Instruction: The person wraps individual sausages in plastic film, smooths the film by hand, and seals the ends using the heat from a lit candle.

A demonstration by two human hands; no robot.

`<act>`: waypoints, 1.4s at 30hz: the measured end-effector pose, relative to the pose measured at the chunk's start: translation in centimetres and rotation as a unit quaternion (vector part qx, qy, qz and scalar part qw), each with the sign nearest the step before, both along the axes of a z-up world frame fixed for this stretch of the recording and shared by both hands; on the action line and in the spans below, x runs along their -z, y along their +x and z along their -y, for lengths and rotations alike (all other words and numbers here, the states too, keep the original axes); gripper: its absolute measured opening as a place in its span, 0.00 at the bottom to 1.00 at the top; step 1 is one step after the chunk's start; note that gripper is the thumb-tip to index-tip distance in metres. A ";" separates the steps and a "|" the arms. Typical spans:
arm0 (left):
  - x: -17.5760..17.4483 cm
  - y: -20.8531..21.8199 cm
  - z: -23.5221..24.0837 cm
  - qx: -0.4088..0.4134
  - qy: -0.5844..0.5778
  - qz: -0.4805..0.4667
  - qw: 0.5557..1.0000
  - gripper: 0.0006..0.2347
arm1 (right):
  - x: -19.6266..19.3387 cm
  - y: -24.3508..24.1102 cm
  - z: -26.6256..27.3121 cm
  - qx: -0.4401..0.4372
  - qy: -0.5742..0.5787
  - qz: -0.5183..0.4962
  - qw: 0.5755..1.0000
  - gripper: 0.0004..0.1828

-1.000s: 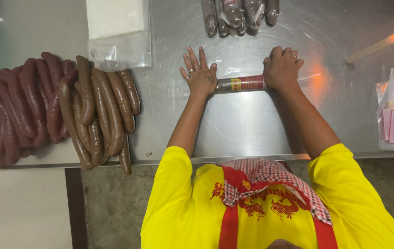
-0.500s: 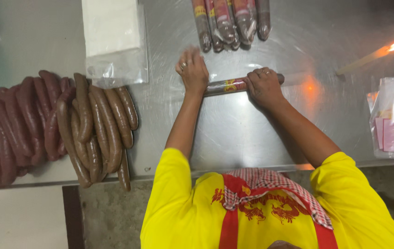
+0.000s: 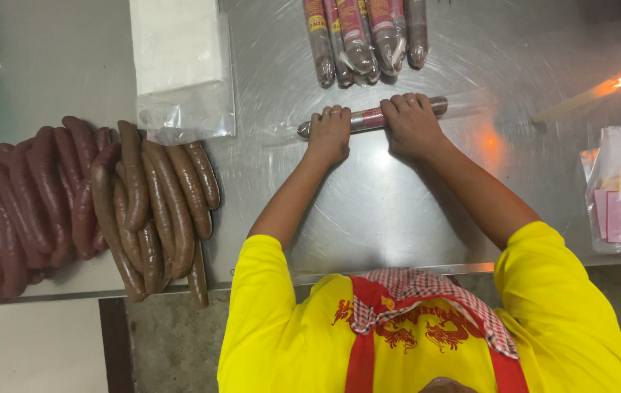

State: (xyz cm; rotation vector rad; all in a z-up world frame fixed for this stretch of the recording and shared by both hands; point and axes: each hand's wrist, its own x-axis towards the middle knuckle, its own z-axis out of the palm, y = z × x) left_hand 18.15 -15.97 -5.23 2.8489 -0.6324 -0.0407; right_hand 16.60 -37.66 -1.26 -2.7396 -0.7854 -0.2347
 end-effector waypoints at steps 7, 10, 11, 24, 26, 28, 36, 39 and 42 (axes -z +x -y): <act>-2.9 0.9 -0.7 0.061 0.026 -0.173 0.983 0.17 | -2.7 -1.7 -0.9 0.012 -0.134 -0.155 0.979 0.22; -3.5 -1.9 -1.0 0.113 0.026 -0.208 0.971 0.18 | -3.7 -5.0 -0.6 0.036 -0.109 -0.307 0.945 0.20; -3.5 -2.7 -1.1 0.131 0.027 -0.198 0.971 0.17 | -3.8 -6.0 -0.7 0.052 -0.101 -0.340 0.934 0.22; -2.8 -5.8 -2.4 -0.244 -0.442 0.180 0.844 0.32 | 1.8 -15.2 5.1 0.146 0.415 -0.580 0.686 0.21; -3.0 -8.9 1.0 -0.303 -0.641 -0.278 0.648 0.27 | 2.3 -16.3 5.7 0.147 0.449 -0.567 0.675 0.19; -3.0 -10.9 4.8 -0.129 -0.771 -0.427 0.455 0.28 | 2.3 -16.9 6.0 0.148 0.484 -0.553 0.661 0.18; -3.0 -11.7 10.9 0.025 -0.660 -0.379 0.648 0.18 | -0.4 -18.7 10.0 0.136 0.450 -0.405 0.784 0.27; -3.6 -11.4 12.7 0.032 -0.634 -0.386 0.669 0.18 | -1.8 -19.5 11.5 0.175 0.514 -0.398 0.740 0.27; -4.4 -11.2 15.3 0.054 -0.620 -0.403 0.671 0.18 | -2.1 -20.3 12.0 0.174 0.519 -0.370 0.750 0.24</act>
